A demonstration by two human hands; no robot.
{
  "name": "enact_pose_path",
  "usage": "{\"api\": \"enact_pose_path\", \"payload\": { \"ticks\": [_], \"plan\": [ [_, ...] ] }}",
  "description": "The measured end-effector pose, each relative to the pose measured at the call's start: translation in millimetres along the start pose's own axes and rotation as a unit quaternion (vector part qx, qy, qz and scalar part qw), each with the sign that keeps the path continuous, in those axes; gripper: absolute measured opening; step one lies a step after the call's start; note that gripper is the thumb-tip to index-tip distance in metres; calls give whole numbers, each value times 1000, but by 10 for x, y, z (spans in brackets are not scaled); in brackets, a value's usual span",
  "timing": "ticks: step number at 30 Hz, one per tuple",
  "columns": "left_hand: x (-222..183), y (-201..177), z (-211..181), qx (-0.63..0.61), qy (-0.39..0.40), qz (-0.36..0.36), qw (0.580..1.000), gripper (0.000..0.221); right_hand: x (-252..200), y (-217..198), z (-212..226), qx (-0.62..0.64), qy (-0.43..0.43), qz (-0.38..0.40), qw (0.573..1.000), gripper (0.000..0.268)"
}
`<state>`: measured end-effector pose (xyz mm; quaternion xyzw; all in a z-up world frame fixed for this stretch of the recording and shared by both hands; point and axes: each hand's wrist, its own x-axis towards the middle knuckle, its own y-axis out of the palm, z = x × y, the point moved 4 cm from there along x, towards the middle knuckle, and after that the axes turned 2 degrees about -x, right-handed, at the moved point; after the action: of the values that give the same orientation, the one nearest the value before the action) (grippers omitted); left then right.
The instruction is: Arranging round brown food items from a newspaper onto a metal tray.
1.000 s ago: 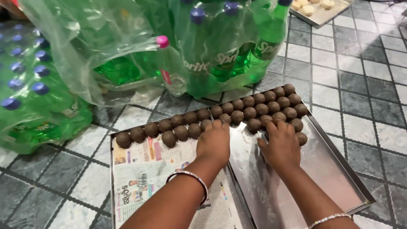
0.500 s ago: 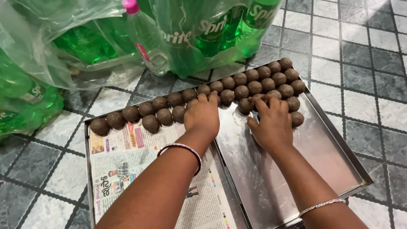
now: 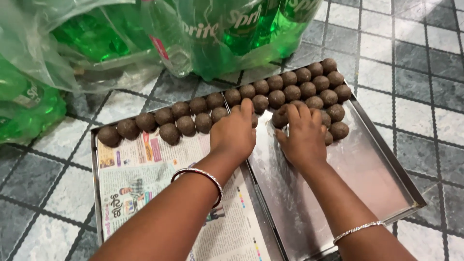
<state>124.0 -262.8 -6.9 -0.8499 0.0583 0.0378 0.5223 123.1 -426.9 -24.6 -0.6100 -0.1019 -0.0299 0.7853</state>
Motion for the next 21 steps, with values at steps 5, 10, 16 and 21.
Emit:
{"api": "enact_pose_path", "payload": {
  "ticks": [5, 10, 16, 21],
  "plan": [
    [-288, -192, 28, -80, 24, -45, 996, 48, -9, -104, 135, -21, -3, 22, 1000, 63],
    [-476, -314, 227, -109, 47, -90, 989, 53, -15, -4, 98, -54, 8, 6, 999, 58],
    [-523, -427, 604, -82, -57, -80, 992, 50, -13, 140, 7, -55, 26, 24, 998, 46],
    [-654, -435, 1047, -92, -137, -154, 974, 50, -75, 38, 55, -43, -9, -1, 999, 59]
  ]
}}
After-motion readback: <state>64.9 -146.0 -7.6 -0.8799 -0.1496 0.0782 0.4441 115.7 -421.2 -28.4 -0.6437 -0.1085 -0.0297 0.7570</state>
